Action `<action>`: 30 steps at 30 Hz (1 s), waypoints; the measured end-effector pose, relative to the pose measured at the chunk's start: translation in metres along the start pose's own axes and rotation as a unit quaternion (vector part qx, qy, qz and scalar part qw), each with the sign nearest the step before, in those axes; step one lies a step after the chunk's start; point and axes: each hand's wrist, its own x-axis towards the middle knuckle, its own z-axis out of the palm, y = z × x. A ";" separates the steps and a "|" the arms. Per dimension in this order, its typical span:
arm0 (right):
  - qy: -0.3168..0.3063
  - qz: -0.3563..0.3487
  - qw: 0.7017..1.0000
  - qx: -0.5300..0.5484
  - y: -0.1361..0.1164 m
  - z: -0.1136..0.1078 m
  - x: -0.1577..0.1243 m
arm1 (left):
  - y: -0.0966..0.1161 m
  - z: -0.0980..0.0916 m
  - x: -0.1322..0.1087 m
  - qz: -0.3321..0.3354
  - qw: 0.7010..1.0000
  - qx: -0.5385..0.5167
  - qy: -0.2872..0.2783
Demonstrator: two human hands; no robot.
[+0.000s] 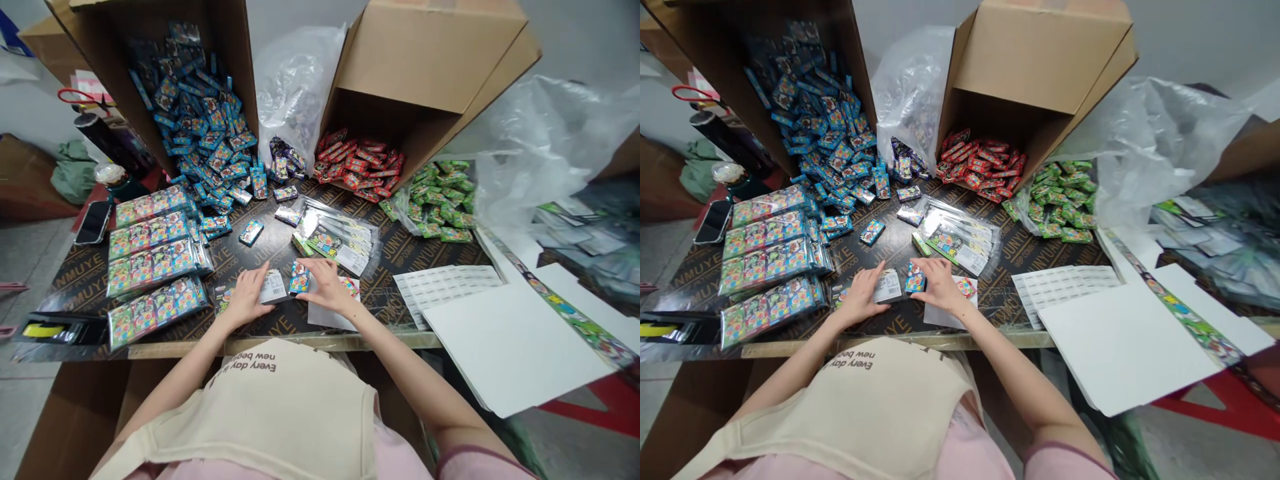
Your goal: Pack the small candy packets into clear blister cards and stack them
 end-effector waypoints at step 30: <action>0.111 0.210 0.968 -0.075 0.026 0.012 0.047 | 0.010 0.006 0.012 -0.035 0.996 -0.077 0.015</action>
